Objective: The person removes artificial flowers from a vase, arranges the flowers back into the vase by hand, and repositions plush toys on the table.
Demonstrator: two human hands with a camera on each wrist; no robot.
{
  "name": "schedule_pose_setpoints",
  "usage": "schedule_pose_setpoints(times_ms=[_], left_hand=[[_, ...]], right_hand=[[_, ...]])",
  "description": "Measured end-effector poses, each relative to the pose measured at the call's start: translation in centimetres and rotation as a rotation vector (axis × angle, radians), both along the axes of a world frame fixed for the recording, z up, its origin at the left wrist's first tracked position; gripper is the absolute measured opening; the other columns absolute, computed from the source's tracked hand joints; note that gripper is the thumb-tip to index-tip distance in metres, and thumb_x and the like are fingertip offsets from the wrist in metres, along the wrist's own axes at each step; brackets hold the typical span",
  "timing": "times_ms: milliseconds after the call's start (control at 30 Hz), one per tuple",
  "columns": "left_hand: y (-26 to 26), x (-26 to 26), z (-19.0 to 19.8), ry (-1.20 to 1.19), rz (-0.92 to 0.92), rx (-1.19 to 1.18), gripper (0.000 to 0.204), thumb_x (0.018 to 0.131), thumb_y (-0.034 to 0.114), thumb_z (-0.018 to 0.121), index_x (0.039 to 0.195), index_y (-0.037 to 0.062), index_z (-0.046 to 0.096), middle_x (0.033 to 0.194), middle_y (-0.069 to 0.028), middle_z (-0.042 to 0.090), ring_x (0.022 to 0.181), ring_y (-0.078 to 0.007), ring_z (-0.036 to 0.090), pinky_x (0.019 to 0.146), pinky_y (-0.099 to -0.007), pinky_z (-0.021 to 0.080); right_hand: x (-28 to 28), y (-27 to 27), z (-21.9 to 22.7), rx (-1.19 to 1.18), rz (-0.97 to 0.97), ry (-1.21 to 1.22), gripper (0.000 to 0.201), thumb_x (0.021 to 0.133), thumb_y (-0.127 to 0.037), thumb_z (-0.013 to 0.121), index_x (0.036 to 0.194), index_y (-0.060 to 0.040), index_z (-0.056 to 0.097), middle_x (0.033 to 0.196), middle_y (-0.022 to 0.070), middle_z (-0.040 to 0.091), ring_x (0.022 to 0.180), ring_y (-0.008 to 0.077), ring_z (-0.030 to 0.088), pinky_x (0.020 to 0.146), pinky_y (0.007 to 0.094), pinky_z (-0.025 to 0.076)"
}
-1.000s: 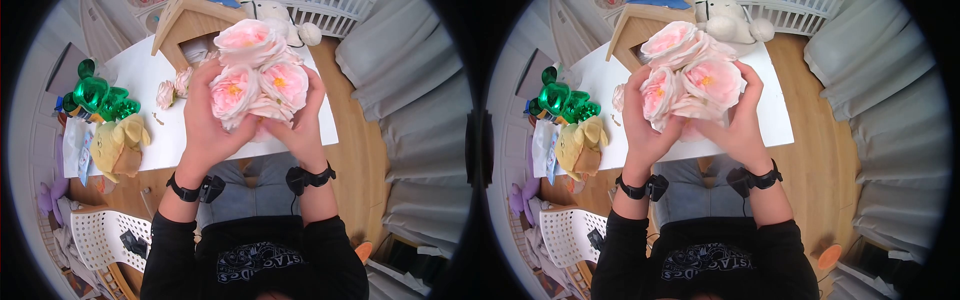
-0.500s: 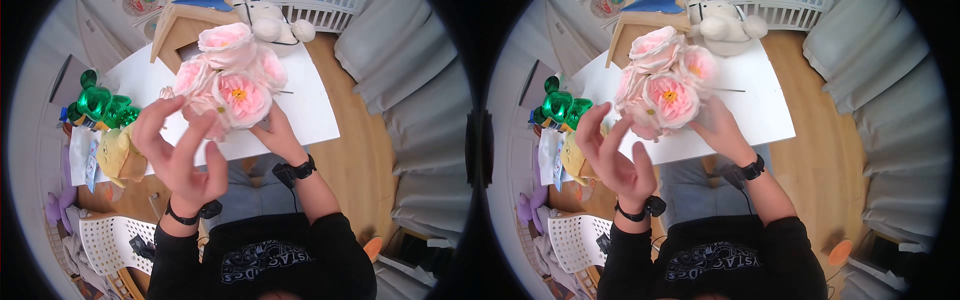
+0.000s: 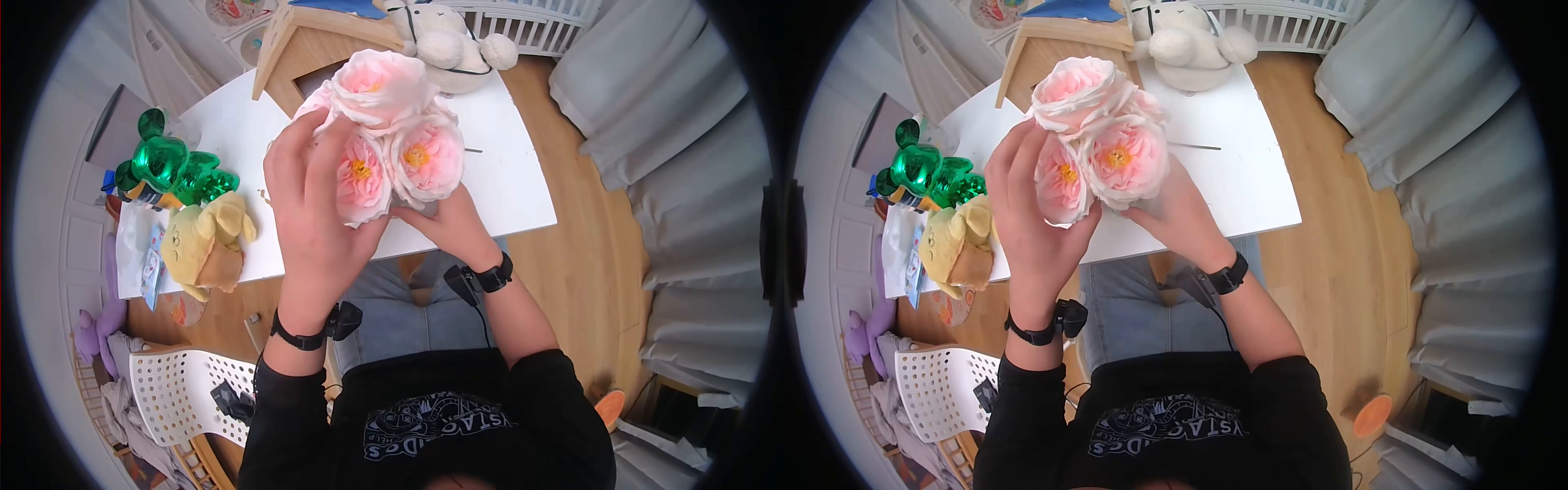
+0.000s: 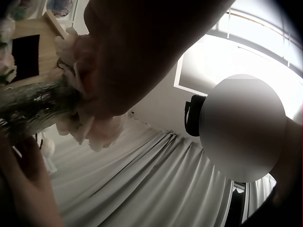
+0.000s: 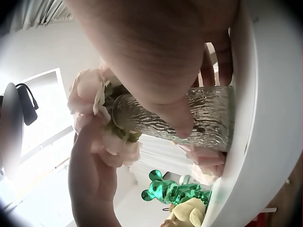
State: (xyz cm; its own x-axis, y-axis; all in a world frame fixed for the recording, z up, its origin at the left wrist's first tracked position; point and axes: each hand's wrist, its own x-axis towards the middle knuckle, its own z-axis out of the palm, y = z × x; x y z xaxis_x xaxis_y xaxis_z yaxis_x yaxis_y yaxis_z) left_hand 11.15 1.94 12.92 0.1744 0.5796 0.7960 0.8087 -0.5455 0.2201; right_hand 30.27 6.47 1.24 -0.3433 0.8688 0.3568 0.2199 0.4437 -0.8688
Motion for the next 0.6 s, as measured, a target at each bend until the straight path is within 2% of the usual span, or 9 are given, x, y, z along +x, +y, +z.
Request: schedule_pose_setpoints(times_ms=[67, 167, 300, 367, 400, 433, 500, 567, 600], left_hand=[[-0.3, -0.2, -0.3, -0.067, -0.041, -0.045, 0.081, 0.067, 0.005, 0.088, 0.144, 0.0054, 0.062, 0.146, -0.0224, 0.052, 0.134, -0.0422, 0.054, 0.109, -0.0522, 0.048], [-0.3, -0.3, -0.5, -0.037, -0.044, -0.036, 0.074, 0.070, 0.004, 0.085, 0.141, 0.0030, 0.062, 0.142, -0.0218, 0.052, 0.134, -0.0417, 0.055, 0.107, -0.0517, 0.051], [0.4, -0.5, -0.9, -0.107, -0.090, -0.027, 0.066, 0.072, 0.001, 0.082, 0.135, 0.0031, 0.063, 0.141, -0.0228, 0.053, 0.134, -0.0428, 0.054, 0.107, -0.0508, 0.051], [0.8, -0.8, -0.7, -0.104, -0.168, 0.022, 0.057, 0.075, 0.002, 0.077, 0.130, 0.0023, 0.063, 0.139, -0.0228, 0.055, 0.135, -0.0430, 0.054, 0.108, -0.0504, 0.050], [0.9, -1.0, -0.9, -0.106, -0.163, 0.023, 0.057, 0.075, 0.002, 0.077, 0.130, 0.0023, 0.063, 0.139, -0.0228, 0.055, 0.135, -0.0430, 0.054, 0.108, -0.0504, 0.050], [1.0, -1.4, -1.2, -0.133, -0.124, 0.101, 0.054, 0.077, 0.002, 0.075, 0.130, 0.0021, 0.063, 0.138, -0.0228, 0.056, 0.135, -0.0433, 0.054, 0.110, -0.0510, 0.049], [0.8, -3.1, -2.7, -0.160, -0.076, 0.178, 0.052, 0.078, 0.003, 0.073, 0.129, 0.0019, 0.063, 0.137, -0.0228, 0.057, 0.135, -0.0436, 0.054, 0.111, -0.0516, 0.048], [0.8, -5.6, -5.5, -0.280, 0.105, 0.017, 0.054, 0.082, 0.007, 0.077, 0.133, 0.0026, 0.061, 0.146, -0.0236, 0.055, 0.137, -0.0425, 0.054, 0.117, -0.0503, 0.043], [1.1, -5.7, -6.6, -0.280, 0.105, 0.017, 0.054, 0.082, 0.007, 0.077, 0.133, 0.0026, 0.061, 0.146, -0.0236, 0.055, 0.137, -0.0425, 0.054, 0.117, -0.0503, 0.043]], right_hand=[[0.0, -0.1, 0.2, 0.008, -0.003, -0.013, 0.079, 0.087, -0.017, 0.089, 0.155, -0.0022, 0.050, 0.152, 0.0201, 0.057, 0.143, 0.0399, 0.053, 0.120, 0.0457, 0.042], [-0.2, -0.2, 0.5, 0.023, 0.021, -0.013, 0.076, 0.087, -0.018, 0.088, 0.153, -0.0037, 0.053, 0.150, 0.0203, 0.057, 0.141, 0.0412, 0.052, 0.120, 0.0469, 0.043], [-0.3, -0.1, 0.2, -0.024, -0.004, 0.062, 0.079, 0.083, -0.018, 0.089, 0.152, -0.0050, 0.054, 0.151, 0.0200, 0.056, 0.141, 0.0411, 0.052, 0.120, 0.0482, 0.043], [-0.4, -0.2, 0.0, -0.043, -0.017, 0.089, 0.081, 0.081, -0.018, 0.090, 0.152, -0.0043, 0.054, 0.151, 0.0200, 0.056, 0.141, 0.0410, 0.052, 0.120, 0.0486, 0.042], [-0.5, -0.5, 0.0, 0.007, -0.104, 0.078, 0.072, 0.081, -0.015, 0.089, 0.146, -0.0040, 0.060, 0.146, 0.0158, 0.062, 0.135, 0.0344, 0.059, 0.116, 0.0447, 0.047], [-0.6, -0.7, 0.1, 0.057, -0.188, 0.068, 0.063, 0.082, -0.011, 0.087, 0.140, -0.0037, 0.065, 0.141, 0.0115, 0.068, 0.129, 0.0278, 0.067, 0.113, 0.0409, 0.051], [-0.4, -0.9, 0.2, 0.044, -0.201, 0.065, 0.060, 0.082, -0.011, 0.086, 0.139, -0.0031, 0.066, 0.139, 0.0118, 0.069, 0.128, 0.0276, 0.067, 0.112, 0.0410, 0.051], [0.0, -0.8, -0.4, 0.032, -0.223, 0.064, 0.058, 0.083, -0.010, 0.085, 0.137, -0.0026, 0.067, 0.136, 0.0121, 0.071, 0.126, 0.0275, 0.068, 0.111, 0.0411, 0.051], [0.3, -0.7, -1.3, 0.071, -0.244, 0.037, 0.061, 0.081, -0.011, 0.086, 0.137, -0.0017, 0.065, 0.135, 0.0154, 0.070, 0.126, 0.0333, 0.067, 0.109, 0.0434, 0.052]])
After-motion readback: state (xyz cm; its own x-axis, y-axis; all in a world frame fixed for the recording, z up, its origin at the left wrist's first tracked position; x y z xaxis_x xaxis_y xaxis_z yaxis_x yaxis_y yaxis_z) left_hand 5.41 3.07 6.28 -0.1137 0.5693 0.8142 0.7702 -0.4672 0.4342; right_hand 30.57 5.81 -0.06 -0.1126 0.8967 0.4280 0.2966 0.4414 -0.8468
